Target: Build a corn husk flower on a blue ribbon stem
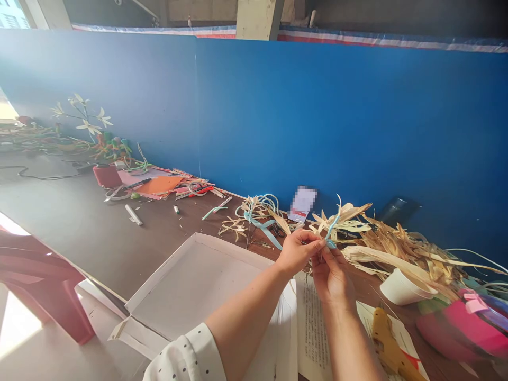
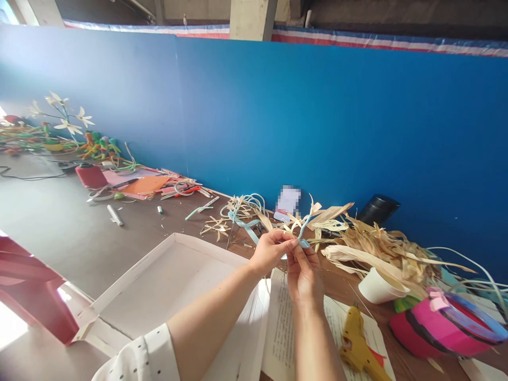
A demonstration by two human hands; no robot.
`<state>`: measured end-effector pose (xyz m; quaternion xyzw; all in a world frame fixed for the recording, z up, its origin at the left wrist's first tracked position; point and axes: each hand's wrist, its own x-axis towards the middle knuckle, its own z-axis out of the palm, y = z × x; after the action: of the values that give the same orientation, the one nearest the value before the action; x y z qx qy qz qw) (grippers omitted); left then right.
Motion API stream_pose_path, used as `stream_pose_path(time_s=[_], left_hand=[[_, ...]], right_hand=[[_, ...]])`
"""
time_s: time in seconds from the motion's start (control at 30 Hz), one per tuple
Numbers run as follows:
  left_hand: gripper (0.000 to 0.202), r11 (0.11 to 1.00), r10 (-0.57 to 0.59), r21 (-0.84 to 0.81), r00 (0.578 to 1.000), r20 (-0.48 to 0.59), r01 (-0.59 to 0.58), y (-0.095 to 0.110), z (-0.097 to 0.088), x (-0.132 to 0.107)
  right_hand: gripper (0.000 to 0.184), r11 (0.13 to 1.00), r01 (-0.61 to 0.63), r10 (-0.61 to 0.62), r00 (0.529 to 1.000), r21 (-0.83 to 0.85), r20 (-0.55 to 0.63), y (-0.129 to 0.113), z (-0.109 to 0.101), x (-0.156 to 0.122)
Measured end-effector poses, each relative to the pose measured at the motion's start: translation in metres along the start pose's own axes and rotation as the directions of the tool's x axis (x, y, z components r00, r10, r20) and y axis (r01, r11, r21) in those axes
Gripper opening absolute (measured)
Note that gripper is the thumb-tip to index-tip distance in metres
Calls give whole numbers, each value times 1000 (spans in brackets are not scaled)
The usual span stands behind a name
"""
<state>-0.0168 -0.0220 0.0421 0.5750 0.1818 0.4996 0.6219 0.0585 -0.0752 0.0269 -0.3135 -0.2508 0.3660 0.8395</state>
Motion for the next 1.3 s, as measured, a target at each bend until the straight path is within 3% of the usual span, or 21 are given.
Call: stream_pose_path(time_s=[0.37,0.6,0.93,1.17,1.3], left_hand=[[14,999,32,-19,999,35,-31,-2,-2,-1],[14,999,-35,-37,997,72,38,3,-3,-4],[21,1000,4,18,992,124,-7,4,-8,-3],[37,975,-112,-164,967,229,152,5,-11,1],[37,976,-105,-171,977,184,137,8,-11,3]], right_hand=[[23,1000,15,-14,1000,-26,15,-1,-2,0],[21,1000,13,-13,1000,-21,1,-2,-4,1],[24,1000,16,-15,999,-23,32,-2,-6,0],[24,999,-29,29,999,-14,29,-3,-8,0],[25,999,-42,42,999,-14,26,-2,-7,0]])
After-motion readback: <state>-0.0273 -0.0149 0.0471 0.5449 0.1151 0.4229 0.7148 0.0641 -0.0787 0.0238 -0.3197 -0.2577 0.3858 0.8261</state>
